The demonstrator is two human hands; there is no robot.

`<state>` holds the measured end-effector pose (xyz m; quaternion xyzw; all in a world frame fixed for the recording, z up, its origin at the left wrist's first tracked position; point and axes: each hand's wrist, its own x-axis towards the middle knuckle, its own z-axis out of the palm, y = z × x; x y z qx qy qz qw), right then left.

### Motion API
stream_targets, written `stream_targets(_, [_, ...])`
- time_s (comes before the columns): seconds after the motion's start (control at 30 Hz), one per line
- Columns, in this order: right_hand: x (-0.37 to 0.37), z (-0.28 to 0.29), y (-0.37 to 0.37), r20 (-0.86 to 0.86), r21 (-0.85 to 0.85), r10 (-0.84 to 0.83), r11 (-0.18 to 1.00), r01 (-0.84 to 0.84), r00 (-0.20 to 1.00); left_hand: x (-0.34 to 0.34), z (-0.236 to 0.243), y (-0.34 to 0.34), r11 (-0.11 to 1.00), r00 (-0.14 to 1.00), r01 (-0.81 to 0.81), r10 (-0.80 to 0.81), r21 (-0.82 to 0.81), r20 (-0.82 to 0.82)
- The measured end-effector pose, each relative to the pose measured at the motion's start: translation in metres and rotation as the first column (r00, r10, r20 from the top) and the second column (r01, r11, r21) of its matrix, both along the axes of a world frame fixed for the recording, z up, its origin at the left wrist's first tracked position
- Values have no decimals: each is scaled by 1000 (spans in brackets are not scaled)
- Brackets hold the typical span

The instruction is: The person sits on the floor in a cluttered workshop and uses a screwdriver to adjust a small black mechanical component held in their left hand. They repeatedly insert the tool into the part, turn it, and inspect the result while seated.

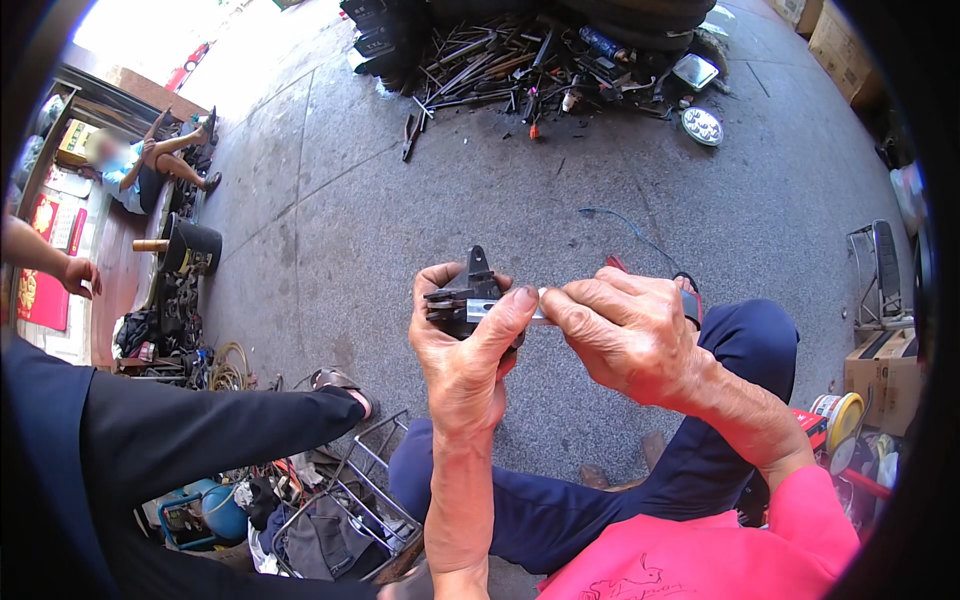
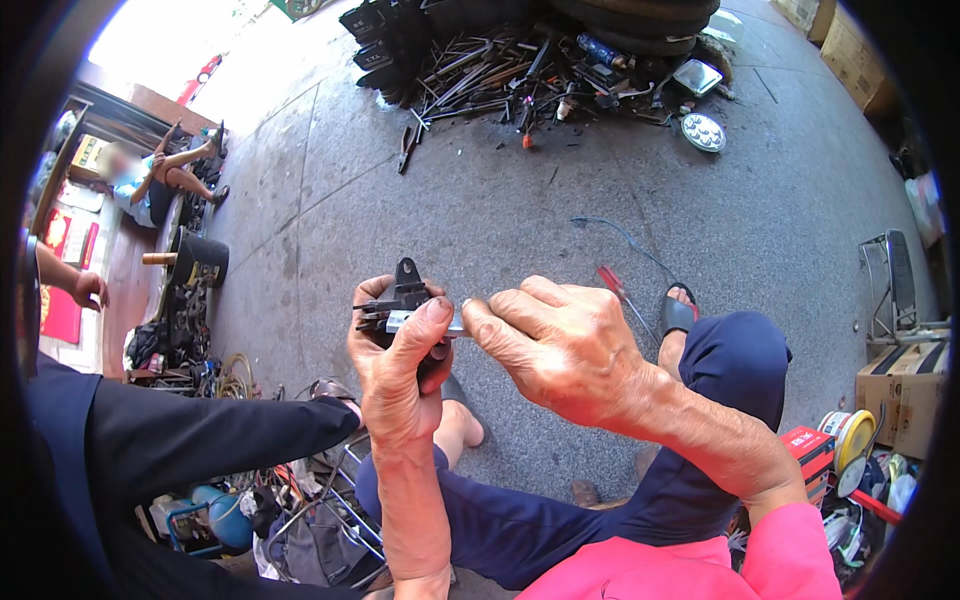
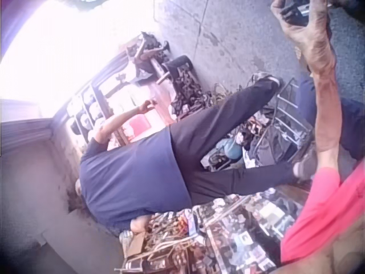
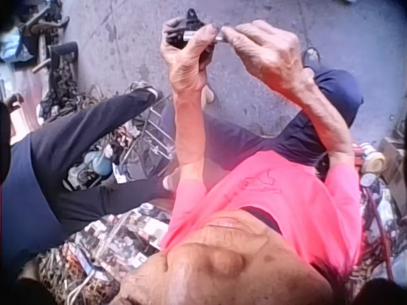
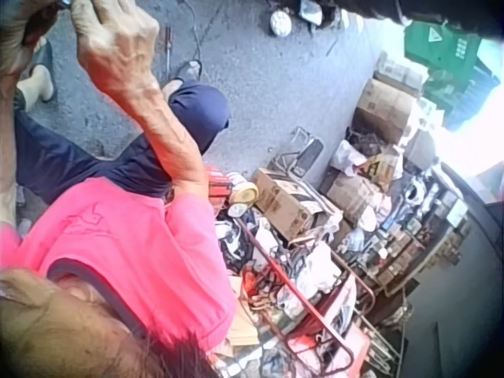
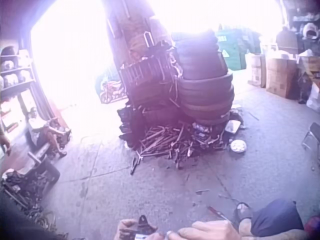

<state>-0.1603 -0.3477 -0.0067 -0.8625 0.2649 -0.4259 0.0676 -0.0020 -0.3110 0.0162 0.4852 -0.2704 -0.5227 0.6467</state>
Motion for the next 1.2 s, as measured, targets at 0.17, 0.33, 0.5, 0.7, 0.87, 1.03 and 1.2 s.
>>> stream_targets(0.17, [-2,-1,-4,28,21,53,998,-53,998,1,0,1,1000,1000,11,-11,9,25])
stream_targets(0.33, [-3,1,-5,83,128,101,986,-111,991,5,-5,3,999,995,49,-49,-3,84])
stream_targets(0.5, [-5,4,-5,79,145,100,983,-111,992,2,-1,1,1000,997,28,-29,9,65])
stream_targets(0.7, [-5,6,-5,20,69,-53,996,52,998,4,4,1,997,996,64,-66,-33,-56])
stream_targets(0.87, [-7,8,-7,14,53,-93,994,93,996,7,6,0,996,989,68,-75,-59,-125])
stream_targets(1.03, [-13,10,-12,61,43,-186,982,184,981,22,6,0,995,976,-58,38,-85,-216])
stream_targets(1.2, [-13,9,-10,57,95,-184,979,178,981,25,-1,1,972,963,-198,218,-129,159])
